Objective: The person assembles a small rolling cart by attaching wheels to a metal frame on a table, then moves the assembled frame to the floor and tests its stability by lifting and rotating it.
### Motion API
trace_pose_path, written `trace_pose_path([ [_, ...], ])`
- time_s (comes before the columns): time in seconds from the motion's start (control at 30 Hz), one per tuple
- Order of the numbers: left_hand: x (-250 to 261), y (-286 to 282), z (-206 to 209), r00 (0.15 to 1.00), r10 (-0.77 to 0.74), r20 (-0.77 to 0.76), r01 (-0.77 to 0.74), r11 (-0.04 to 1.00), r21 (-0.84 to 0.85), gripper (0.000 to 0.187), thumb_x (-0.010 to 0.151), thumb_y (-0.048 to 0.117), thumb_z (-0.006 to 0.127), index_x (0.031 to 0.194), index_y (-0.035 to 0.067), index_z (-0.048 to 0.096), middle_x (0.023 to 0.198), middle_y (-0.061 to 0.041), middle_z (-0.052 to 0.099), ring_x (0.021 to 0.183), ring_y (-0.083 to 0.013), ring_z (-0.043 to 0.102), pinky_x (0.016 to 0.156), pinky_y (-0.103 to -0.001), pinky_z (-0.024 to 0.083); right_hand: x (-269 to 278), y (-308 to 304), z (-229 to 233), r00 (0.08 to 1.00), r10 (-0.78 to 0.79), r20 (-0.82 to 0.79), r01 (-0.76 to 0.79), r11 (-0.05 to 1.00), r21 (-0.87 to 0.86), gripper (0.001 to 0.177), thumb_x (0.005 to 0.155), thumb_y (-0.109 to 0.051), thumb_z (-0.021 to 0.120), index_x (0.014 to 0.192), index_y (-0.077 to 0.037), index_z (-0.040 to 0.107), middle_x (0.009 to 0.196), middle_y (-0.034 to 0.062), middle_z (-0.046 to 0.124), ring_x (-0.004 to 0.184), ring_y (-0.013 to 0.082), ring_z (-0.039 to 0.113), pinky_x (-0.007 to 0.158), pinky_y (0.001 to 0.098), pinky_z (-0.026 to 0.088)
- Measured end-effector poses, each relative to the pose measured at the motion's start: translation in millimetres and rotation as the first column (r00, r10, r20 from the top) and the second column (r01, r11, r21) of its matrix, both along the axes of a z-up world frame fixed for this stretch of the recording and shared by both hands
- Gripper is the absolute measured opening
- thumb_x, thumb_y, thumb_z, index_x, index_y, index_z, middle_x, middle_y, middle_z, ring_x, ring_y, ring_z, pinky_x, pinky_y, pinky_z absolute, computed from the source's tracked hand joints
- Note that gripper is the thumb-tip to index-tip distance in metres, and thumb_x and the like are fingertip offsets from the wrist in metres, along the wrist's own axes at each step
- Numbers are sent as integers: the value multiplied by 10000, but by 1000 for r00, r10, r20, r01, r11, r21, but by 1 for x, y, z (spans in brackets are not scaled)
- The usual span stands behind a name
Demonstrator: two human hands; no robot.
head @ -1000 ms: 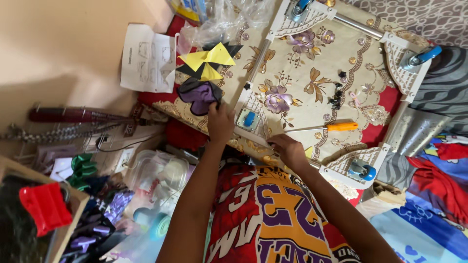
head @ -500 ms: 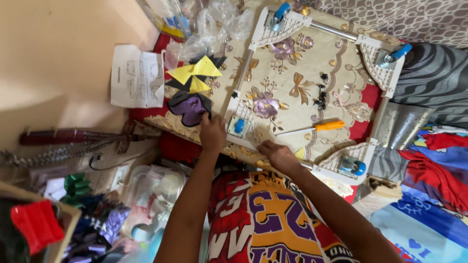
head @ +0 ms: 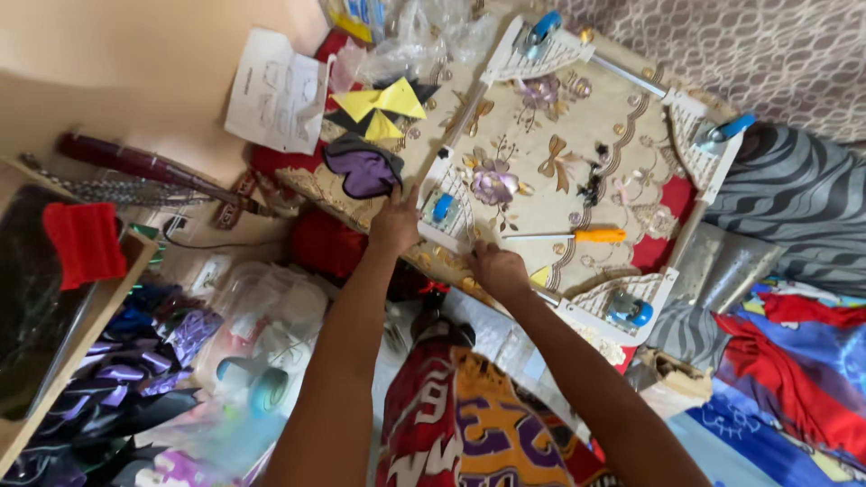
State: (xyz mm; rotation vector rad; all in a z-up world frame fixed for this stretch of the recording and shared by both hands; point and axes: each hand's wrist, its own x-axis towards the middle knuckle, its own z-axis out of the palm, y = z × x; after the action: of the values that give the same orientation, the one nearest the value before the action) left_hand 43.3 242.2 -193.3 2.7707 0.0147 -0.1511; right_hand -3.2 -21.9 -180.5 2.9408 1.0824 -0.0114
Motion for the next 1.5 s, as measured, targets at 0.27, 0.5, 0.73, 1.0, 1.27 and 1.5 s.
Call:
trace_pose_path([
  [0.27,2,-3,6,998,40,-47,-40,999,10,641,979,285,582,1577,218,361,1604,-225,329,1366,-417,476,1047,-463,485,12,18,11,905,-352,-237,318,933,-170,613,1099,-593,438,844,-121,736,795,118,731,693,284,711,601,424,571],
  [0.5,4,-2,-2,998,40,-42,-42,998,-38,608,996,299,566,1568,211,378,1598,-239,324,1370,-449,446,1037,-487,485,16,8,-5,987,-25,-157,49,987,152,353,891,-301,610,1160,-75,645,1085,165,650,860,317,711,664,410,596],
  [0.73,0,-1,0,999,35,28,-34,998,-54,668,948,314,659,1549,195,393,1571,-255,368,1346,-464,468,1006,-502,503,19,16,11,962,-140,-236,53,939,-339,288,1073,-195,508,1347,-182,598,1048,99,704,881,265,727,619,405,603],
  [1.0,-1,3,-4,995,-1,95,6,999,-49,636,966,305,660,1545,177,430,1551,-274,403,1316,-473,503,984,-497,530,15,7,65,941,-38,-337,100,980,170,340,1018,-411,522,1093,-122,686,1011,97,717,741,242,720,704,373,605],
  [1.27,-3,2,8,997,-7,75,12,997,-70,664,937,284,684,1537,155,430,1541,-273,398,1323,-473,491,932,-504,551,5,1,77,978,3,-208,92,891,445,445,957,-463,659,1170,-73,646,968,118,674,675,259,706,600,391,590],
  [1.5,-3,-1,22,1000,15,1,-15,997,-74,707,908,274,718,1540,172,419,1564,-248,357,1348,-456,461,912,-510,552,0,-12,56,966,38,-257,95,869,486,460,851,-248,719,1261,-48,658,1132,106,663,719,210,726,575,344,606],
])
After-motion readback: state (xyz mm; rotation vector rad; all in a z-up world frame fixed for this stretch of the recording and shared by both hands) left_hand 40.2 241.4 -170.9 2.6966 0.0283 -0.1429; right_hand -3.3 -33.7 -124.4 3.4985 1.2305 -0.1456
